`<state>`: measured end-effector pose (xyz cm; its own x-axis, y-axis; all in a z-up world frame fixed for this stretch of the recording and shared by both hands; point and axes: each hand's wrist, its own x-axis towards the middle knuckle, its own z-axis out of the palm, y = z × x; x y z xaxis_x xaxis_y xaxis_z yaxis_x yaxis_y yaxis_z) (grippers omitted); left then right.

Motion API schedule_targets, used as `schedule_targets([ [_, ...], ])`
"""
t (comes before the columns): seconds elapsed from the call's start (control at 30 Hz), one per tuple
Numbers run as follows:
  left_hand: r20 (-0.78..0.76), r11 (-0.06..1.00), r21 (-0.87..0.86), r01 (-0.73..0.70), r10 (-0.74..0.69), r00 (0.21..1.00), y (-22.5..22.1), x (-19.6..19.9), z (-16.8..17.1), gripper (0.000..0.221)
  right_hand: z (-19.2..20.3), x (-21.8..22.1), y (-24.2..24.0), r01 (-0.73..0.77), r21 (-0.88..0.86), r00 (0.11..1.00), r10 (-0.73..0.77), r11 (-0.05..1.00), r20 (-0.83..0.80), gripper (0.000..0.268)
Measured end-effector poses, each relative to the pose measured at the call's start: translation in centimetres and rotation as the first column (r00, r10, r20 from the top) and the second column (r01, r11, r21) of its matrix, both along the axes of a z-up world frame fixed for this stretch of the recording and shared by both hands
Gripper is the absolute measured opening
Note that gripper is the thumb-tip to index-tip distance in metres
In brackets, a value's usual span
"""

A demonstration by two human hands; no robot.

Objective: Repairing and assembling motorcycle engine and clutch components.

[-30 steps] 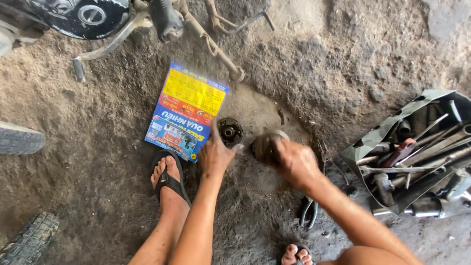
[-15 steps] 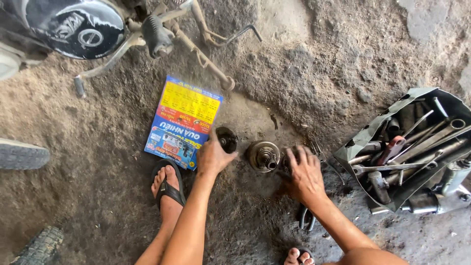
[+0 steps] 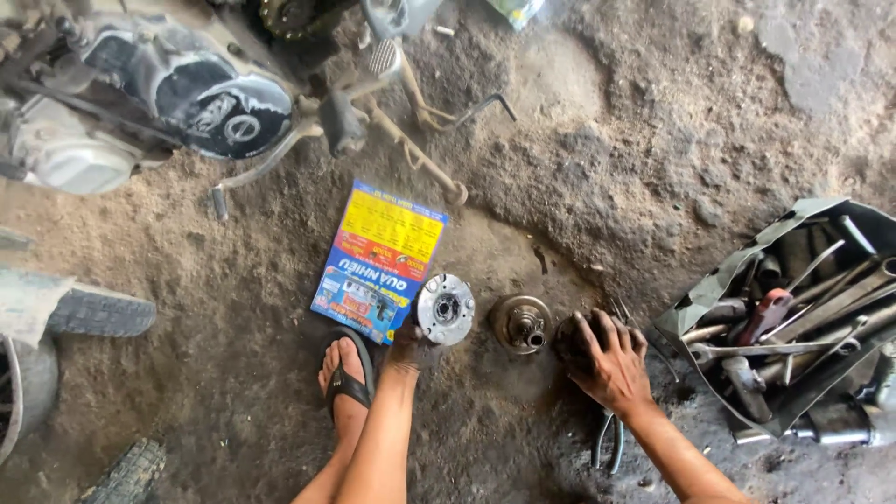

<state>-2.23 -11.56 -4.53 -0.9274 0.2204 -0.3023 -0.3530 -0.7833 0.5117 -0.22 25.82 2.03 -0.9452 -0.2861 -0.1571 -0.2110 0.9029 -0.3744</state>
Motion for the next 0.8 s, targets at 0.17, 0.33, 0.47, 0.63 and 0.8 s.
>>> schedule_targets([
  [0.17, -0.022, 0.818, -0.53, 0.225, -0.278, 0.96, 2.1, -5.8, 9.2, 0.108, -2.5, 0.5, 0.7, 0.049, -0.005, 0.999, -0.049, 0.999, 0.012, 0.108],
  [0.33, 0.0, 0.888, -0.404, 0.22, -0.24, 0.971, 5.8, -6.3, 8.0, 0.102, -2.7, 0.7, 1.2, 0.065, -0.015, 0.998, -0.065, 0.998, 0.023, 0.105],
  [0.47, 0.114, 0.996, -0.074, 0.038, -0.03, 0.993, 9.4, -5.3, 8.6, 0.091, -2.8, 0.1, 1.4, 0.001, 0.001, 0.998, -0.002, 1.0, 0.065, 0.108],
  [0.63, 0.356, 0.973, 0.215, -0.078, -0.004, 0.934, 8.9, 0.1, 8.2, 0.073, -0.8, 0.0, 0.9, 0.028, -0.058, 0.998, -0.025, 0.998, 0.053, 0.103],
  [0.8, 0.504, 0.984, 0.151, -0.094, 0.006, 0.864, 7.6, 6.5, 12.5, 0.051, 7.9, -0.9, -1.2, 0.32, -0.317, 0.946, -0.286, 0.893, 0.15, 0.091],
])
